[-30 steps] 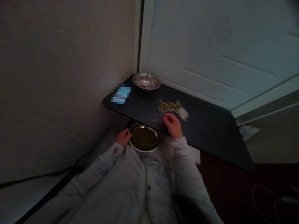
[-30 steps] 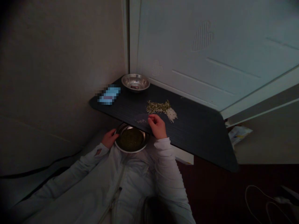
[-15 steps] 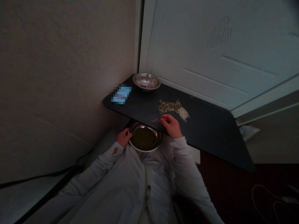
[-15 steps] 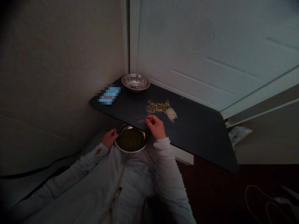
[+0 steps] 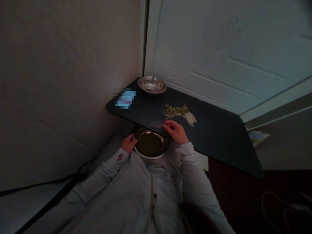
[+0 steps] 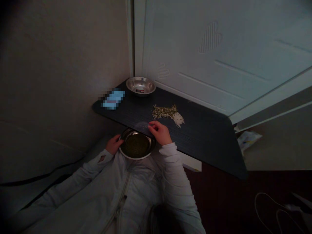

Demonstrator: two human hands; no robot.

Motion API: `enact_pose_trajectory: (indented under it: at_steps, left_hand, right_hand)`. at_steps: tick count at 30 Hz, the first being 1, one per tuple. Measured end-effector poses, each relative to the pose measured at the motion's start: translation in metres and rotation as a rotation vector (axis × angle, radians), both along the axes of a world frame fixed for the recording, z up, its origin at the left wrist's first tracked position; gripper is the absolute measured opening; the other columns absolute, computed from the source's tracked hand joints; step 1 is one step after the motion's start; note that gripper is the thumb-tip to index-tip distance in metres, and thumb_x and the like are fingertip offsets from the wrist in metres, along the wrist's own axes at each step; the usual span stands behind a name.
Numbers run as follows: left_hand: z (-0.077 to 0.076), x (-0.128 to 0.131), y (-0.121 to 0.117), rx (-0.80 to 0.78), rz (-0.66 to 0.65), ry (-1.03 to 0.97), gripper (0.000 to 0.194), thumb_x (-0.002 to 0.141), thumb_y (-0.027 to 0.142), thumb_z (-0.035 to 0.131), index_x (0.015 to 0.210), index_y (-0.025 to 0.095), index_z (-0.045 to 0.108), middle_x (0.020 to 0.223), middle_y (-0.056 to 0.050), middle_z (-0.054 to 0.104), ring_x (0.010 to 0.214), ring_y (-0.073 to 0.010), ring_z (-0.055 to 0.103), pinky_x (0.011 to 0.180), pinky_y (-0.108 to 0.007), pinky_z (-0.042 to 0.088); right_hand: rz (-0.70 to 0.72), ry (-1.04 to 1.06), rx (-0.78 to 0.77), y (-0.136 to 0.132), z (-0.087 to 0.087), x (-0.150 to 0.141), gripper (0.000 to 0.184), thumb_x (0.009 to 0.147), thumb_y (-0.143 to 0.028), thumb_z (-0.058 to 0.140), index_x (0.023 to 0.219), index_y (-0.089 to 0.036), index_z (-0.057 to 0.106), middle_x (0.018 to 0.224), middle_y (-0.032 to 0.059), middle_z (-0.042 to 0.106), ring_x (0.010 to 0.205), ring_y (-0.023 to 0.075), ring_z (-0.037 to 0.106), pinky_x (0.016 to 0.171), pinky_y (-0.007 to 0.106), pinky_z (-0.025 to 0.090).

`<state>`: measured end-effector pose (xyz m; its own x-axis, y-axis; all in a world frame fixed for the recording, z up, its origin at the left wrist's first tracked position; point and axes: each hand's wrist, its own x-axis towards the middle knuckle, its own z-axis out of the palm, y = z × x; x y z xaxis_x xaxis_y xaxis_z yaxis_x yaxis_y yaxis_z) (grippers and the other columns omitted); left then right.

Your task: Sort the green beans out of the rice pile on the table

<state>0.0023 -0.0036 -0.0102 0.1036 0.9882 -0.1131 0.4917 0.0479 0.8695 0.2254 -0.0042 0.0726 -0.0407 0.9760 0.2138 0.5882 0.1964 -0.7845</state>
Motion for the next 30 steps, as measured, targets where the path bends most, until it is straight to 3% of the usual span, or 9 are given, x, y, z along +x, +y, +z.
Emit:
enact_pose_trajectory:
  at_steps: [7,12,18,24,30]
  left_hand:
    - [-0.001,-0.001,0.0,0.004,-0.018,0.008,0.032,0.062,0.032,0.038,0.083,0.014,0.054,0.072,0.0,0.057,0.071,-0.0139,0.05,0.065,-0.023,0.039]
    - [0.001,-0.001,-0.001,-0.002,0.005,0.009,0.035,0.061,0.031,0.038,0.087,0.013,0.053,0.078,-0.001,0.058,0.074,-0.0146,0.05,0.067,-0.024,0.038]
    - [-0.001,-0.001,-0.001,-0.003,-0.005,-0.006,0.037,0.062,0.031,0.039,0.09,0.013,0.053,0.08,-0.002,0.058,0.075,-0.015,0.051,0.068,-0.024,0.038]
    - [-0.001,-0.001,0.0,0.0,-0.01,-0.001,0.036,0.062,0.03,0.039,0.091,0.013,0.053,0.08,-0.001,0.058,0.075,-0.0149,0.051,0.068,-0.024,0.038]
    - [-0.001,-0.001,0.001,-0.017,-0.001,0.021,0.035,0.062,0.031,0.038,0.087,0.014,0.054,0.078,-0.001,0.059,0.074,-0.0148,0.051,0.067,-0.023,0.039]
  right_hand:
    - [-0.007,0.112,-0.001,0.001,0.0,0.002,0.025,0.066,-0.036,0.047,0.083,-0.018,0.055,0.058,-0.002,0.052,0.056,0.0094,0.047,0.055,0.022,0.037]
    - [-0.243,0.317,0.04,0.002,-0.002,0.016,0.027,0.066,-0.037,0.046,0.083,-0.017,0.052,0.059,-0.0018,0.05,0.054,0.009,0.045,0.051,0.021,0.036]
    - [-0.434,0.33,0.087,-0.007,-0.002,0.037,0.025,0.065,-0.035,0.047,0.079,-0.015,0.054,0.061,-0.0016,0.049,0.053,0.0079,0.042,0.051,0.021,0.035]
    - [-0.405,0.226,0.073,-0.008,-0.004,0.034,0.026,0.065,-0.036,0.046,0.078,-0.015,0.055,0.066,0.0009,0.053,0.059,0.01,0.046,0.057,0.023,0.037]
    - [-0.311,0.211,0.001,-0.011,-0.002,0.032,0.025,0.063,-0.036,0.049,0.076,-0.016,0.055,0.06,-0.001,0.052,0.055,0.0091,0.044,0.053,0.022,0.035]
